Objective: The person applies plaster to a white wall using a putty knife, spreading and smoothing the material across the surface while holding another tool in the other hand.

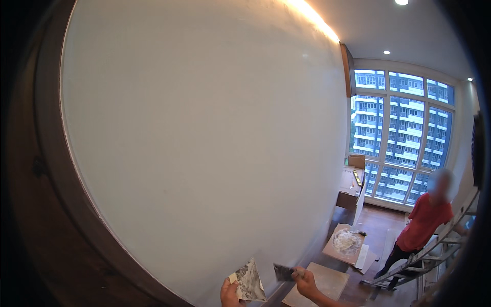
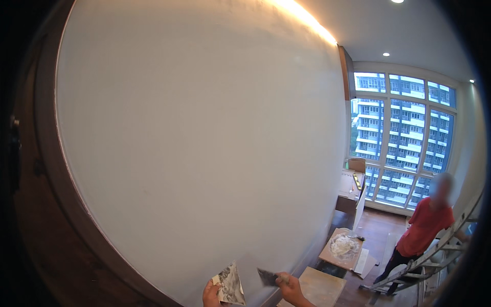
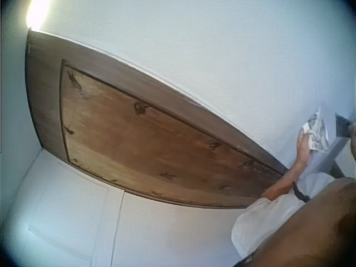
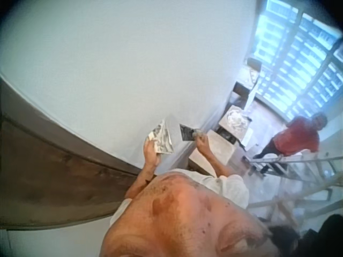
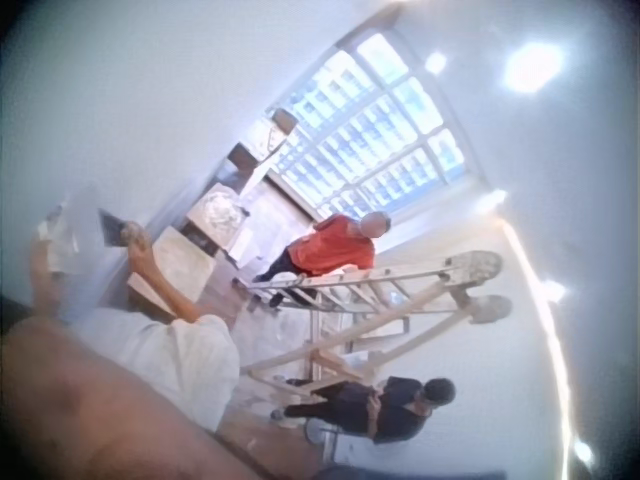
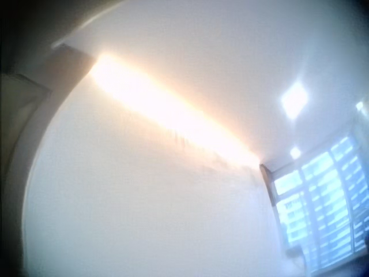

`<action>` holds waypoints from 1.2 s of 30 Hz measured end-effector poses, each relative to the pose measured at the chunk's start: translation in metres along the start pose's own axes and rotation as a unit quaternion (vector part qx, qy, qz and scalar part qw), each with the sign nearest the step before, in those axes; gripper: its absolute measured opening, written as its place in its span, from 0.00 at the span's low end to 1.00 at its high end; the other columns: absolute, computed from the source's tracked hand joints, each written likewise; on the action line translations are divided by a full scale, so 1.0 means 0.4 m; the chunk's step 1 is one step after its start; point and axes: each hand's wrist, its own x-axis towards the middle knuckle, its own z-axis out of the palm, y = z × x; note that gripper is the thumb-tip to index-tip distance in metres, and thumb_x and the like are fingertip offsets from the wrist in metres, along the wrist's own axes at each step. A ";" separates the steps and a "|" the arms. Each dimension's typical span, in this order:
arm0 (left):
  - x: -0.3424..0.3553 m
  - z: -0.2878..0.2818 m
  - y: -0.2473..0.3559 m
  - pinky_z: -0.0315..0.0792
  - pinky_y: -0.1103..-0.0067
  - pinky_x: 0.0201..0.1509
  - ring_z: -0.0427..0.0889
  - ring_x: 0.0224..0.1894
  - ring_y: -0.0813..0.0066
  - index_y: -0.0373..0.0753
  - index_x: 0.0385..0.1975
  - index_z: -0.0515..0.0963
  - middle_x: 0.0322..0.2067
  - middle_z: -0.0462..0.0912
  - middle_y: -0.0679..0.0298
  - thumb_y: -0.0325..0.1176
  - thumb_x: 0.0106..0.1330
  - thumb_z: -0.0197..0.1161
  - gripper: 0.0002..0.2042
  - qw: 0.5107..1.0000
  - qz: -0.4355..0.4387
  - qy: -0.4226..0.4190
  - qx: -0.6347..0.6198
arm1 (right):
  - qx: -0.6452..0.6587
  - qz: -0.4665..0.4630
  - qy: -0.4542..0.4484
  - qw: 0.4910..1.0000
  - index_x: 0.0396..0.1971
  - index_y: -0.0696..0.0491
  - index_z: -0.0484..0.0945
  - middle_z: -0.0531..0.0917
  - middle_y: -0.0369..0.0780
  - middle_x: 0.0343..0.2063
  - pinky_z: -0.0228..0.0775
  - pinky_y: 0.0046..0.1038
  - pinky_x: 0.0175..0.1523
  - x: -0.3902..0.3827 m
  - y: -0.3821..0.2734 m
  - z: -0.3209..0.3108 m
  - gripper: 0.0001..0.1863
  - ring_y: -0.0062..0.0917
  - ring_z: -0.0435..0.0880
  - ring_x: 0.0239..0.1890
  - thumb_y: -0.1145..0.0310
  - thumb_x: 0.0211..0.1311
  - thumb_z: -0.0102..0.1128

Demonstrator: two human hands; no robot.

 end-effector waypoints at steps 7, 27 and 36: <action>0.018 -0.139 -0.088 0.79 0.74 0.31 0.84 0.31 0.69 0.36 0.47 0.77 0.35 0.84 0.60 0.32 0.72 0.50 0.12 0.981 -0.188 -0.032 0.035 | 0.245 0.196 -0.164 0.935 0.58 0.55 0.75 0.83 0.34 0.47 0.72 0.28 0.52 0.028 0.090 0.011 0.22 0.21 0.80 0.48 0.56 0.73 0.61; -0.104 -0.292 0.038 0.79 0.72 0.33 0.82 0.30 0.66 0.36 0.48 0.75 0.33 0.83 0.58 0.32 0.70 0.53 0.12 0.973 -0.206 -0.024 -0.104 | -0.460 0.387 0.027 0.799 0.49 0.53 0.84 0.86 0.52 0.45 0.74 0.44 0.56 -0.594 0.466 -0.215 0.25 0.46 0.84 0.49 0.49 0.68 0.50; -0.037 -0.296 -0.052 0.81 0.67 0.46 0.85 0.42 0.62 0.32 0.53 0.75 0.43 0.84 0.54 0.32 0.70 0.53 0.16 0.975 -0.202 -0.041 -0.079 | -0.450 0.292 0.007 0.844 0.45 0.55 0.85 0.86 0.57 0.42 0.73 0.50 0.55 -0.492 0.479 -0.165 0.29 0.53 0.84 0.46 0.49 0.75 0.37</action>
